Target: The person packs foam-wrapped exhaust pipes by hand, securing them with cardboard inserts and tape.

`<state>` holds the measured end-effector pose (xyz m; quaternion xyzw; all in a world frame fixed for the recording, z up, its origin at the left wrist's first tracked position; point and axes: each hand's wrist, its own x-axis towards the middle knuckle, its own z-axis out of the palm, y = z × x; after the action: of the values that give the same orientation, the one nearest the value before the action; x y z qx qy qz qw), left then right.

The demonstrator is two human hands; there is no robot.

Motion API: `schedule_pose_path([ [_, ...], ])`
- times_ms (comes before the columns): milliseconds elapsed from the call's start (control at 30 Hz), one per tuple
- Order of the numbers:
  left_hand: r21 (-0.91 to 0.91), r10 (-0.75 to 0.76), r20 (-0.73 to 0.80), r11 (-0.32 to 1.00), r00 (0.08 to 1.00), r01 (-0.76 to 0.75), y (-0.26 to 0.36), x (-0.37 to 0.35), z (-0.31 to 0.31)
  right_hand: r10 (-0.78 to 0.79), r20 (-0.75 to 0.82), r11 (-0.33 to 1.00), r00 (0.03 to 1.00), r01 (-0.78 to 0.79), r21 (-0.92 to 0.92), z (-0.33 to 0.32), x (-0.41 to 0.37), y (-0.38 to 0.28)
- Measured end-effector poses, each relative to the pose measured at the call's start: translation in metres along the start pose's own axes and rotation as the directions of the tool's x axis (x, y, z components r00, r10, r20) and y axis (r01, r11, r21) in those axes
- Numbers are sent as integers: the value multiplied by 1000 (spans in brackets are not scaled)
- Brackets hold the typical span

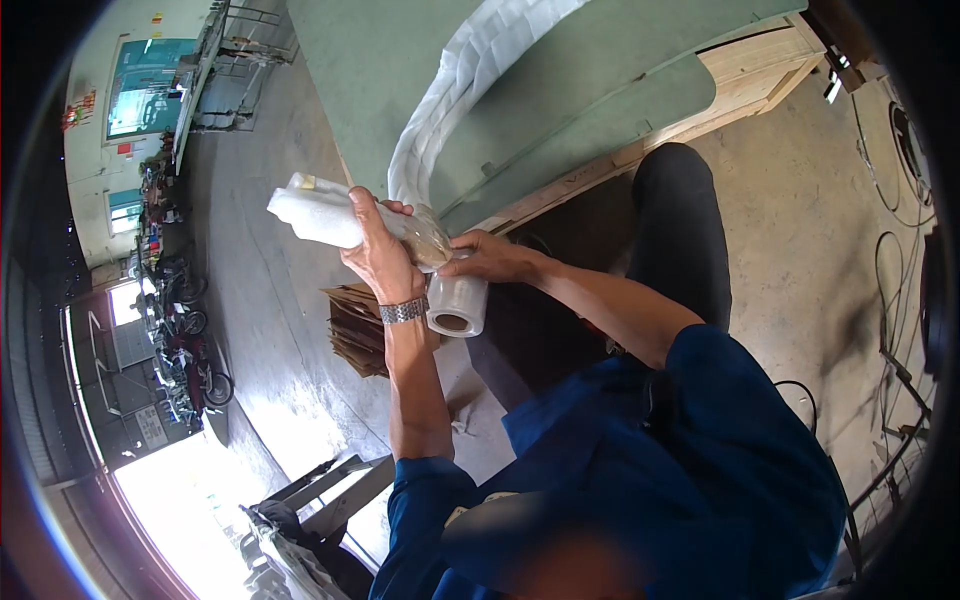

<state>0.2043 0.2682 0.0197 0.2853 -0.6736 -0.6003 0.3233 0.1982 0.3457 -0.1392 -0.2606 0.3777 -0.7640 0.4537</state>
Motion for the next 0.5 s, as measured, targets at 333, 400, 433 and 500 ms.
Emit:
schedule_pose_path([
  [333, 44, 37, -8, 998, 999, -37, 10, -3, 6, -21, 39, 1000, 999, 21, -15, -1, 12, 12],
  [400, 32, 59, -23, 998, 998, -58, 13, -3, 6, 10, 12, 1000, 1000, -10, 9, 1, 11, 6],
  [433, 60, 71, -22, 996, 997, -70, 15, -4, 6, 3, 17, 1000, 1000, -3, -7, 3, 11, 5],
  [500, 92, 123, -1, 988, 992, -123, 11, -4, 5, 70, -3, 997, 998, -70, -19, 4, 14, 11],
])
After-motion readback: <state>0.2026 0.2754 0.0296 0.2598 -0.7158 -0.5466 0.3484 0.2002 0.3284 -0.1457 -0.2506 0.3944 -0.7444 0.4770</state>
